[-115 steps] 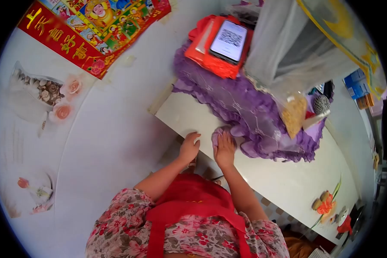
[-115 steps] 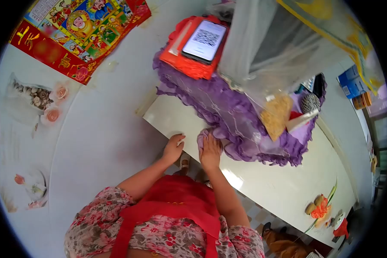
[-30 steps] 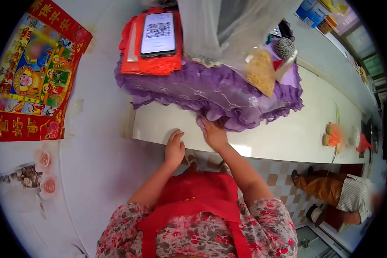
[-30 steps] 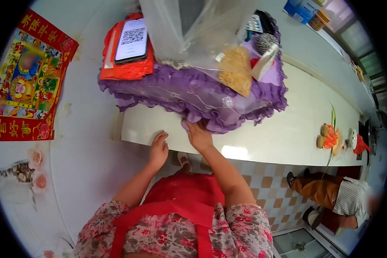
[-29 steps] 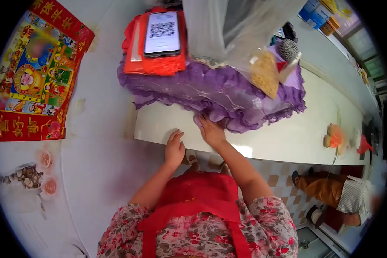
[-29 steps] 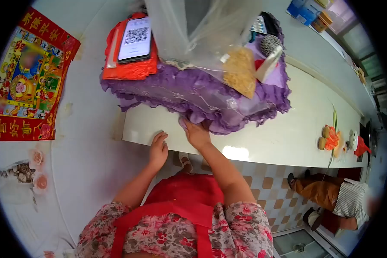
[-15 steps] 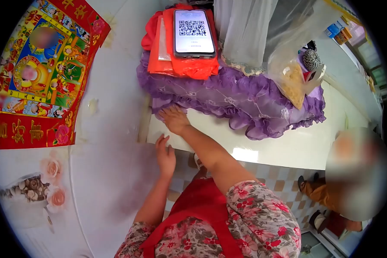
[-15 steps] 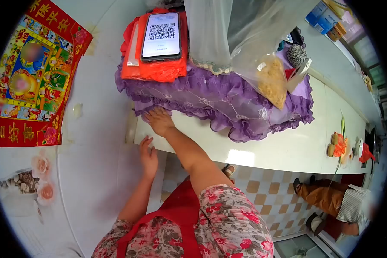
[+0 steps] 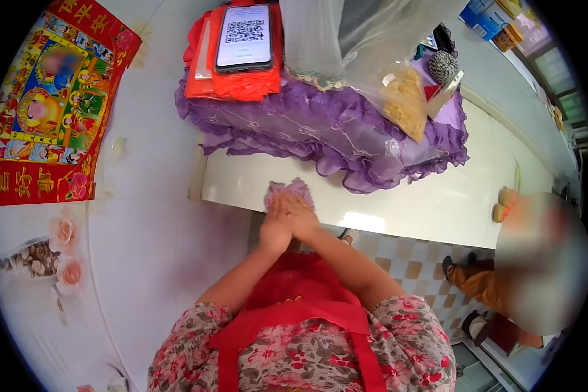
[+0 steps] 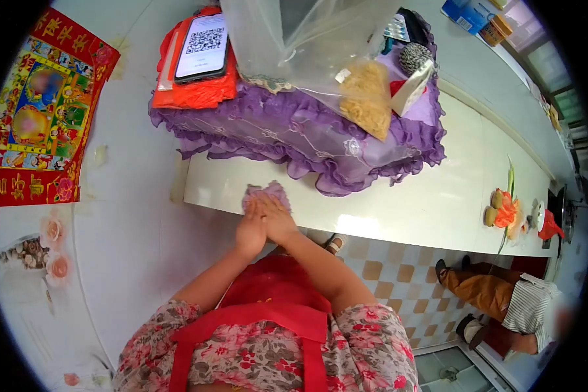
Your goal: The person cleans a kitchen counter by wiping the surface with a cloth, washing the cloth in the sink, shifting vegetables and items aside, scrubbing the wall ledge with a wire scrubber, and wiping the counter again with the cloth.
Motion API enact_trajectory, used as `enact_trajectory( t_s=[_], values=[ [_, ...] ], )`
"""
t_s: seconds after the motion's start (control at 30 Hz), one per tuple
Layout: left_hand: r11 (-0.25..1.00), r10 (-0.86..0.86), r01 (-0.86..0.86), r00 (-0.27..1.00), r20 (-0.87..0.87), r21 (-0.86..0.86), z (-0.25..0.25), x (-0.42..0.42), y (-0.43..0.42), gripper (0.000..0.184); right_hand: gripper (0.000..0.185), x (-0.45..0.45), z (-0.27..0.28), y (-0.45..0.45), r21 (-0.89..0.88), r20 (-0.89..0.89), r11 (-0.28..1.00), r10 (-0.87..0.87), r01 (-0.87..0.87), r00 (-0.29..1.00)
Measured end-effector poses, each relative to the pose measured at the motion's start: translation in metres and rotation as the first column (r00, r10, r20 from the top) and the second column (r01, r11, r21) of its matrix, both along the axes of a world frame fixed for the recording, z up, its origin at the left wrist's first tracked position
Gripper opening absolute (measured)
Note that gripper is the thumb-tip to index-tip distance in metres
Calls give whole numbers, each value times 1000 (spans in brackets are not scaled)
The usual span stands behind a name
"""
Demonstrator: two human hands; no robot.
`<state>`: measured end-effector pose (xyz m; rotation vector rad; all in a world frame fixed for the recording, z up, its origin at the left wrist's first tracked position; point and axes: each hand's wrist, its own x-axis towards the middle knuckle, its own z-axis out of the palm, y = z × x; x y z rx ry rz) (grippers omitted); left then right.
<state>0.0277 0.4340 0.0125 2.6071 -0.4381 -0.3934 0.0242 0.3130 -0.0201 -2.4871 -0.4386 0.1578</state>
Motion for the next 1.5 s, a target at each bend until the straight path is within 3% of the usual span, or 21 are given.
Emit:
enact_trajectory(
  t_s=[0.27,0.33,0.4,0.5,0.57,0.67,0.77,0.87,0.93,1.0,1.1,1.17,1.27,1.33,1.5],
  values=[
    [934,-354,352,935,-33,-54,-4,-39,-121,58,58,-79,8,-130,-134,3,952,-276,274,961],
    [898,-425,427,904,39,-108,-1,-42,-142,62,58,-86,6,-138,-132,4,938,-324,322,946],
    [906,-410,417,906,103,-69,-6,-38,-139,60,58,-82,-3,-136,-121,6,923,-367,365,930],
    [927,-374,374,927,1,-34,-6,-14,-107,57,57,-57,-13,-115,-81,-12,942,-328,326,945],
    [971,-235,233,972,18,55,0,5,-79,53,54,-22,-13,-84,-118,34,981,-152,155,988],
    [991,-108,105,994,25,84,8,50,-36,45,54,35,-8,-32,-60,-41,988,-148,146,988],
    [998,-31,23,991,131,59,-1,87,2,44,54,80,-16,10,-51,48,993,-105,107,993],
    [995,58,-63,996,63,75,-5,124,29,43,54,119,-13,36,14,26,996,-92,92,995],
    [999,29,-30,999,31,27,-8,122,40,44,53,112,-9,43,25,-34,993,-114,115,993],
    [1000,7,-6,992,127,-7,-12,105,38,46,51,94,-11,43,132,-36,969,-206,209,978],
    [998,-64,64,998,18,11,12,57,33,48,54,43,-1,27,70,-32,989,-131,133,991],
    [996,-89,88,995,53,20,5,49,35,49,56,35,11,22,31,-87,995,-89,92,992],
    [993,-116,116,993,-14,8,11,49,13,51,55,31,12,17,35,-143,989,-138,144,980],
    [985,-138,135,990,20,112,3,43,3,49,55,19,3,5,-47,-103,984,-178,174,979],
    [936,-352,351,935,43,24,1,21,-67,50,54,-27,1,-65,-72,-69,948,-315,311,946]
  ],
)
